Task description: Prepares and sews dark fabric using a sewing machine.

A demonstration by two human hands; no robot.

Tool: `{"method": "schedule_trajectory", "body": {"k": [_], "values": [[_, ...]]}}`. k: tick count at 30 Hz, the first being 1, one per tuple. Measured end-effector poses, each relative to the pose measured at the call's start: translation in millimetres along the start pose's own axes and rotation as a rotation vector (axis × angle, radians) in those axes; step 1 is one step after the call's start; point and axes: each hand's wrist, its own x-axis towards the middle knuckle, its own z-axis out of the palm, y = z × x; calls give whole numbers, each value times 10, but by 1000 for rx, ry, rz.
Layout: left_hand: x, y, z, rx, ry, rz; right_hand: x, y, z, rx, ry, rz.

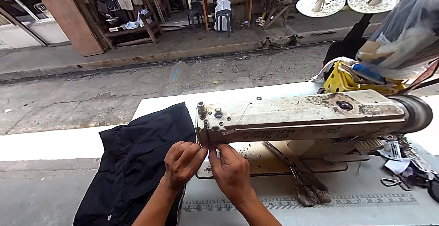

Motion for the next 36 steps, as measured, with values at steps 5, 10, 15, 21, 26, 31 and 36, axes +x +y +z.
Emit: {"method": "schedule_trajectory", "body": {"k": [5, 10, 15, 21, 26, 31, 36], "values": [[3, 135, -60, 22, 14, -378, -28, -88, -86, -13, -110, 37], [42, 342, -163, -803, 267, -1085, 41, -121, -138, -18, -149, 40], [295, 374, -305, -1409, 605, -1352, 154, -221, -243, 57, -223, 81], [-87, 290, -311, -580, -7, -875, 109, -280, -245, 95, -254, 29], [-246, 277, -240, -267, -206, -750, -182, -159, -335, 168, -42, -123], [-199, 366, -97, -197, -188, -977, -541, 48, -454, 133, -64, -74], [-7, 515, 25, -635, -80, -1473, -1123, 320, -418, 124, -136, 13]]}}
